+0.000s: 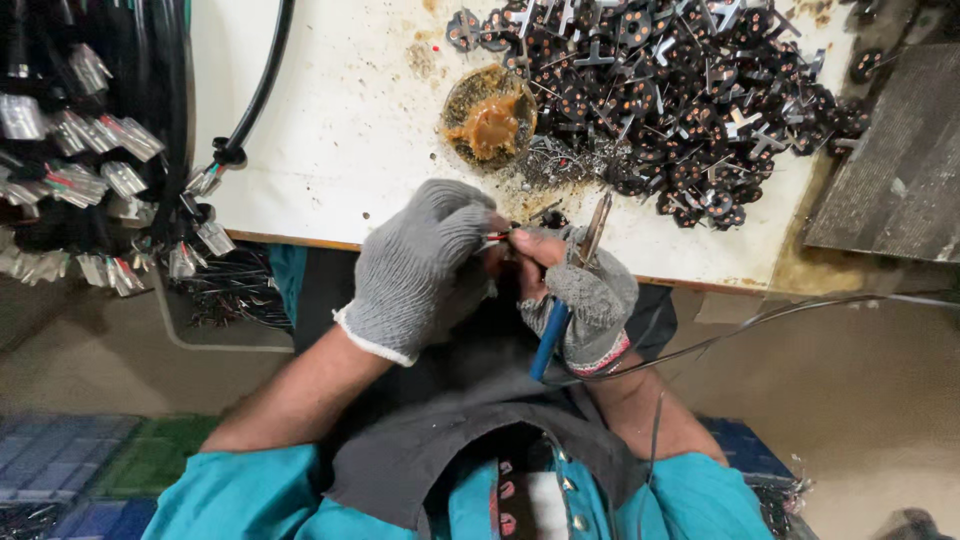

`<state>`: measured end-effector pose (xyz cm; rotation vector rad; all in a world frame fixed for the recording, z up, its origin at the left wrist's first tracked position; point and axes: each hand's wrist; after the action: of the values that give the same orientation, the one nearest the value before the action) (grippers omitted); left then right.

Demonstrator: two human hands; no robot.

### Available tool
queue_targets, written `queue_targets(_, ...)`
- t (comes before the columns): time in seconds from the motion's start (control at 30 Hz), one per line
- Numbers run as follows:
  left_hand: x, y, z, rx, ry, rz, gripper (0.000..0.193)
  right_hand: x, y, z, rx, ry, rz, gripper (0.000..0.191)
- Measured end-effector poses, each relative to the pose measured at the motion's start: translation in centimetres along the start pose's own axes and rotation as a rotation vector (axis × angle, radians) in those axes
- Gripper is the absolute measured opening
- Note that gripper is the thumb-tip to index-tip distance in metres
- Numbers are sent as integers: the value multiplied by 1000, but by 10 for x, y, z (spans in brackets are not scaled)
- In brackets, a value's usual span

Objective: The person solders wires to small connector components at a workbench. They hold a component and wire in one hand, dip the wire tip into a rosin dish, and use a soldering iron in the other hand to solder the joint, repeating the cycle for successive connectors.

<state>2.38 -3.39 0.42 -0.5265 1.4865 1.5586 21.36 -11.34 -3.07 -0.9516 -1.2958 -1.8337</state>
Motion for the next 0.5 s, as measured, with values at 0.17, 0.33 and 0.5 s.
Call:
queue_targets(0.17, 10, 38, -33, 122, 299, -22, 53, -3, -7, -1, -84, 95, 0, 19)
queue_targets(0.33, 20, 71, -31, 349, 340, -166, 29, 17, 11, -1, -112, -192, 122, 22)
queue_targets(0.5, -42, 74, 65, 96, -22, 94, 20, 25, 15, 4, -188, -107, -26, 19)
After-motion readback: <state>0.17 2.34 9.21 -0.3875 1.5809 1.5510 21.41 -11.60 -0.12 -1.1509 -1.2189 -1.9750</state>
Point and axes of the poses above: each hand's wrist, its own z-axis towards the middle knuckle, its own y-axis out of the back of the hand, x = y × z, and after that the axes turned 11 degrees about -x, right-handed
